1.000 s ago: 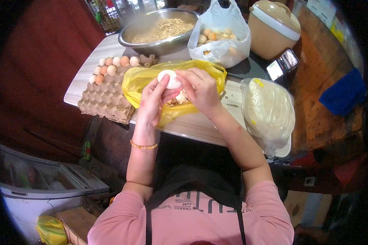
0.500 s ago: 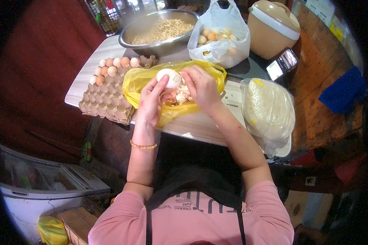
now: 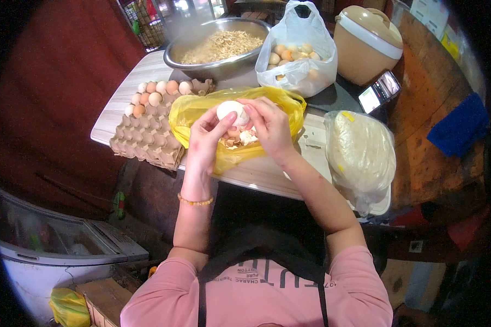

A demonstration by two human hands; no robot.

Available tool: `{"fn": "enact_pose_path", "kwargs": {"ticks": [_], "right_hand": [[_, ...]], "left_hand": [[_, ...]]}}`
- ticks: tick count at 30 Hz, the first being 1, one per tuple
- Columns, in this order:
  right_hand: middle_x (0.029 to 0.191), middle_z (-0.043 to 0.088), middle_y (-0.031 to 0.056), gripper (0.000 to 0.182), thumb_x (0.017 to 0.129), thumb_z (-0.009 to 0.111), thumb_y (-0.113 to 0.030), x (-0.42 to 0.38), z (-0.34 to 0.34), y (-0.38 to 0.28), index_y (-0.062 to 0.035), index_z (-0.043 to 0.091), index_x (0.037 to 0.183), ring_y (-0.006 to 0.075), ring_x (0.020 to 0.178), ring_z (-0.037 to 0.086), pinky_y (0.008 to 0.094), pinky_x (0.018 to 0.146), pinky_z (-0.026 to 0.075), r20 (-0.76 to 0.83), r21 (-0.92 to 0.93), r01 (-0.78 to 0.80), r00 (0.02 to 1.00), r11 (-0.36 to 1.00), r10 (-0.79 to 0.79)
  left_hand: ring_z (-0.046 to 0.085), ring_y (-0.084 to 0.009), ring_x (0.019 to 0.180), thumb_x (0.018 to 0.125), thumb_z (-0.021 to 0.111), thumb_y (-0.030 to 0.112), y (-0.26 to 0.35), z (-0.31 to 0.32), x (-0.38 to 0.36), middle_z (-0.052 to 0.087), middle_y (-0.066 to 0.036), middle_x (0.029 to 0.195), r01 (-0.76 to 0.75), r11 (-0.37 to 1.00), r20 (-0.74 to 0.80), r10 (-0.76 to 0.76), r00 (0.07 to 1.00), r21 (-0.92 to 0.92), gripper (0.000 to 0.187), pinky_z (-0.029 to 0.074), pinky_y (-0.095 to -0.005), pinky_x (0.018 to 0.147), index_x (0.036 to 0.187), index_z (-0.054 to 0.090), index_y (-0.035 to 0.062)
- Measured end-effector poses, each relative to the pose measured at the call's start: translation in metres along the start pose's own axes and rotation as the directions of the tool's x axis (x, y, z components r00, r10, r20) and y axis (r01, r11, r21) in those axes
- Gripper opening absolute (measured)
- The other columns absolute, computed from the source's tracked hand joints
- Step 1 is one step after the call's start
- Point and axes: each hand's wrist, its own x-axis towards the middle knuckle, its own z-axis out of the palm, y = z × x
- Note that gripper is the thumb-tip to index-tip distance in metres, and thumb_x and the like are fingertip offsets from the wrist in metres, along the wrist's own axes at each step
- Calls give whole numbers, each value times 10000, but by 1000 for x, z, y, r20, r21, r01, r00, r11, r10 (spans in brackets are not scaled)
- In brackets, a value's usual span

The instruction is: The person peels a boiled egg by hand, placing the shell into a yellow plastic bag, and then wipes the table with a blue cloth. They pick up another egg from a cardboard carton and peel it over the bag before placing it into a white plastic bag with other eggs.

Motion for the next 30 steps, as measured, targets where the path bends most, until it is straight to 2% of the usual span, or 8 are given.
{"fn": "enact_pose_path", "kwargs": {"ticks": [2,14,18,20,23,25,27,30], "right_hand": [[836,617,139,164,884,568,-46,-1,1,4,11,655,1011,224,705,613,314,634,490,-37,-153,110,992,982,-117],[848,620,158,117,877,572,-54,1,2,5,10,647,940,304,790,617,360,691,488,-76,-225,84,992,971,-103],[842,623,159,123,890,559,-64,1,2,10,11,644,938,285,720,629,352,660,493,-100,-192,82,990,978,-103],[815,628,153,139,906,553,-81,2,-2,8,17,643,946,232,633,638,333,605,494,-104,-122,-40,994,992,28],[798,637,145,162,924,548,-105,4,-1,11,20,645,958,177,581,634,313,565,491,-108,7,-70,992,998,70],[799,640,142,176,931,544,-118,5,-2,13,23,644,961,172,597,638,306,561,491,-104,54,-120,987,991,125],[800,643,140,191,937,541,-131,6,-2,18,27,644,963,166,614,642,300,557,491,-98,101,-171,979,980,181],[796,643,144,229,948,528,-167,5,1,23,31,641,970,215,658,644,316,598,495,-91,39,-117,989,992,120]], "left_hand": [[585,-50,765,854,688,184,-1,2,-2,665,-24,930,-22,1000,-15,22,1000,-13,396,422,-183,647,1196,585,15],[612,-83,798,864,667,142,-1,7,-3,669,-83,1005,-9,994,-4,8,1000,-110,433,459,-198,696,1269,545,48],[624,-101,814,875,655,139,0,7,-3,666,-102,1031,15,991,-4,-16,1000,-134,418,491,-225,753,1266,543,44],[623,-99,809,876,653,139,1,6,-3,665,-97,1030,24,991,1,-24,1000,-132,410,484,-216,741,1260,546,42],[621,-95,801,880,649,139,-3,-1,1,662,-85,1029,62,984,3,-62,998,-170,401,470,-198,717,1253,546,35],[619,-92,797,882,647,140,-4,-2,2,660,-79,1029,89,974,3,-91,996,-210,399,462,-189,706,1252,543,30],[617,-87,801,873,653,130,-2,-2,2,656,-73,1030,93,917,-32,-115,993,-387,422,444,-173,690,1260,517,29],[626,-108,833,850,670,92,-5,-2,4,650,-94,1044,28,946,-68,-53,996,-322,454,458,-189,693,1256,477,30]]}}
